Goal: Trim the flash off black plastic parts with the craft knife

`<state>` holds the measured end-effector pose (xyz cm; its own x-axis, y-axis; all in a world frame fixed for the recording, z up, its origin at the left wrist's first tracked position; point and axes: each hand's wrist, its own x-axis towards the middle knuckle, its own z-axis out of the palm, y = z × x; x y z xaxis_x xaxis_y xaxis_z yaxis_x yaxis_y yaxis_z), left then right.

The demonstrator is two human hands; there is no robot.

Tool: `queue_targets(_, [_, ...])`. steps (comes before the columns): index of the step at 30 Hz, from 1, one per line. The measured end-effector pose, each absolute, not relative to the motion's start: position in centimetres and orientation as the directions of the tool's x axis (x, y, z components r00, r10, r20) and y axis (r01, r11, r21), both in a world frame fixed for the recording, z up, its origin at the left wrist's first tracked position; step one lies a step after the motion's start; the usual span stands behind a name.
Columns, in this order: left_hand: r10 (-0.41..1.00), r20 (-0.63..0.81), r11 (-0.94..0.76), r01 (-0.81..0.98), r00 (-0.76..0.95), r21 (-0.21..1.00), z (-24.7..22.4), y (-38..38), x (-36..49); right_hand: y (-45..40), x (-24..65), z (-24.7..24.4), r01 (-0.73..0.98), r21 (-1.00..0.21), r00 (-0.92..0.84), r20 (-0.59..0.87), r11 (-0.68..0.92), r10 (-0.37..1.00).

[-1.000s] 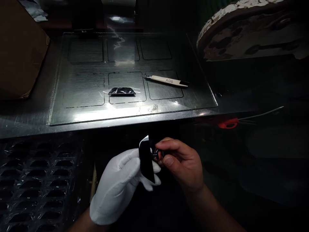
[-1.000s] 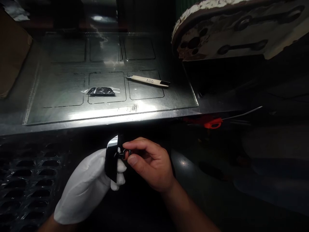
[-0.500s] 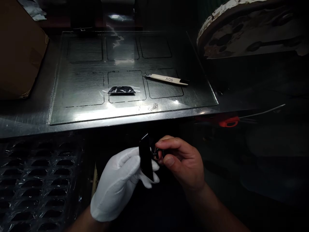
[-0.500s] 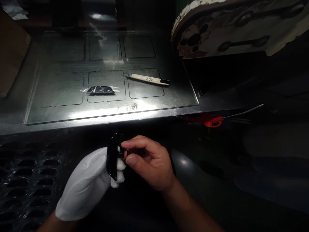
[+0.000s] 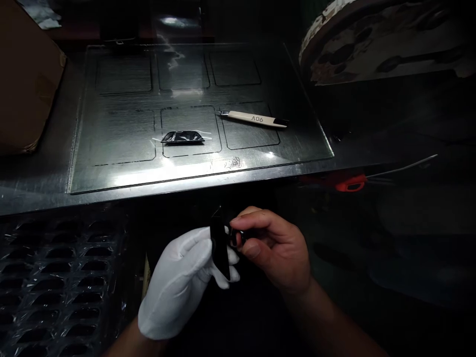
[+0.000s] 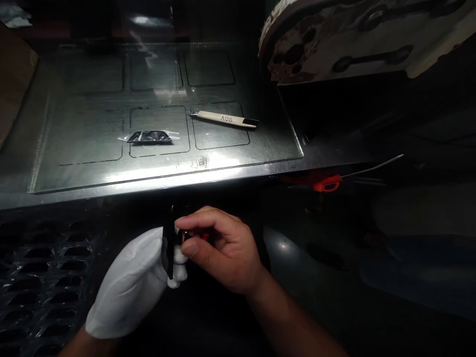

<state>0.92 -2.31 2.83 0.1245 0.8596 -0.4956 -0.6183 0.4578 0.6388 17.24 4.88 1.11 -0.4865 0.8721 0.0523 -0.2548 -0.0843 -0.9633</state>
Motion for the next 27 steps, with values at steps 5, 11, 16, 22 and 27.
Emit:
queue_targets(5, [0.847,-0.517,0.475,-0.61,0.123,0.634,2.4,-2.3,1.3,4.8,17.2,1.4,-0.211,-0.977,-0.473,0.069,-0.037,0.878])
queue_targets(11, [0.848,-0.527,0.461,-0.405,-0.06,0.789,2.5,-2.9,1.1,5.0,18.3,0.9,-0.102,-0.995,-0.504,0.041,-0.013,0.863])
queue_targets(16, [0.866,-0.367,0.405,0.045,-0.34,0.913,2.5,-3.1,0.0,6.0,19.5,1.1,-0.058,-0.995,-0.646,0.099,0.081,0.757])
queue_targets(22, [0.862,-0.505,0.401,-0.546,-0.048,0.736,1.7,-2.8,-1.1,6.9,19.9,1.3,-0.115,-0.953,-0.737,0.27,0.279,0.619])
queue_targets(27, [0.841,-0.449,0.519,-0.682,0.301,0.515,0.2,-3.7,-0.8,7.2,19.7,0.8,-0.095,-0.929,-0.801,0.284,0.357,0.527])
